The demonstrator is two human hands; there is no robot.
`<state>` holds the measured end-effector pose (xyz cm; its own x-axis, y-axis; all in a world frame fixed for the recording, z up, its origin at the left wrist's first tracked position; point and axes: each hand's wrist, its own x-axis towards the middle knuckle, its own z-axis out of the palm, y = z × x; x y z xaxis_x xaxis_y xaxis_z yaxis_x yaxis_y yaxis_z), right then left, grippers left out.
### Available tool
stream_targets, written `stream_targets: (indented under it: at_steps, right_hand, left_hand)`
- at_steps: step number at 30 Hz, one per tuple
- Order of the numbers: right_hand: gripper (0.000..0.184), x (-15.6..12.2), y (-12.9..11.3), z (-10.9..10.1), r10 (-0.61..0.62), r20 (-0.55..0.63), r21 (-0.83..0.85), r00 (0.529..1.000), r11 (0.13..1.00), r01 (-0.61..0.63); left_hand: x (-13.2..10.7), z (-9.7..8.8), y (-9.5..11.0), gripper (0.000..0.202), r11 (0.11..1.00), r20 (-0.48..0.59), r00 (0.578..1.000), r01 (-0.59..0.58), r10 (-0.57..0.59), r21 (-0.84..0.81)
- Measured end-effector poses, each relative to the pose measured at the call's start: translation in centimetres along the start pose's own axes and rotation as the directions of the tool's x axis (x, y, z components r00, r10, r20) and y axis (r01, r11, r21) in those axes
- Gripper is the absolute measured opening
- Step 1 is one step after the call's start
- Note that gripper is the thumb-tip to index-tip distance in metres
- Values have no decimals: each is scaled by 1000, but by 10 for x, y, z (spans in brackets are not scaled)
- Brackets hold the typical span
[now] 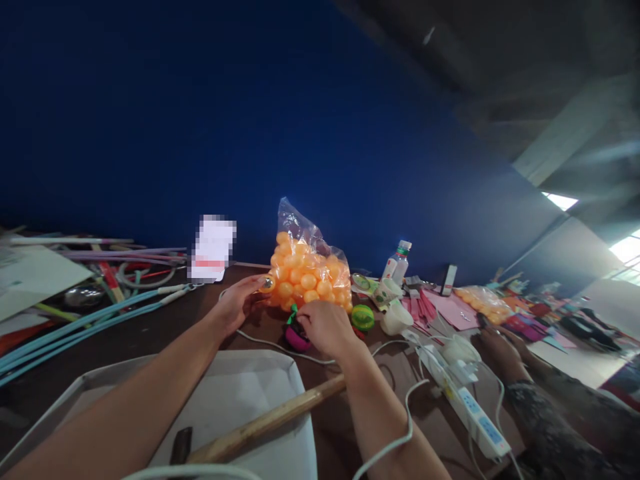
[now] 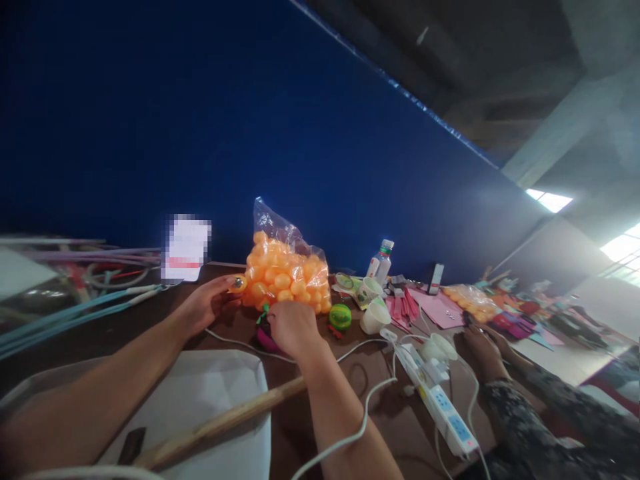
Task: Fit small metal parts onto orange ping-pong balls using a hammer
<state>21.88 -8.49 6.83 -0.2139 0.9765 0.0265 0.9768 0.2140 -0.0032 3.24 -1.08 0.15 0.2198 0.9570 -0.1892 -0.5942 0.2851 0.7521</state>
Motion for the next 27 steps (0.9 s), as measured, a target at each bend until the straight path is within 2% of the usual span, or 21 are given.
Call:
stream_targets:
  at_steps: [3, 7, 15, 27]
  right_hand:
    - [27, 3, -2, 4, -3, 61, -64, 998, 998, 7]
    - [26, 5, -1, 9, -12, 80, -112, 997, 994, 21]
    - [24, 5, 0, 10, -48, 123, -123, 991, 990, 63]
    - [24, 7, 1, 9, -33, 186, -151, 982, 987, 61]
  left_hand:
    - [1, -1, -1, 20, 1000, 9, 1000, -11, 11, 6]
    - [1, -2, -2, 21, 1000, 10, 1000, -14, 14, 5]
    - [1, -1, -2, 20, 1000, 0, 1000, -20, 20, 11]
    - [-1, 1, -1, 21, 1000, 15, 1000, -7, 6, 21]
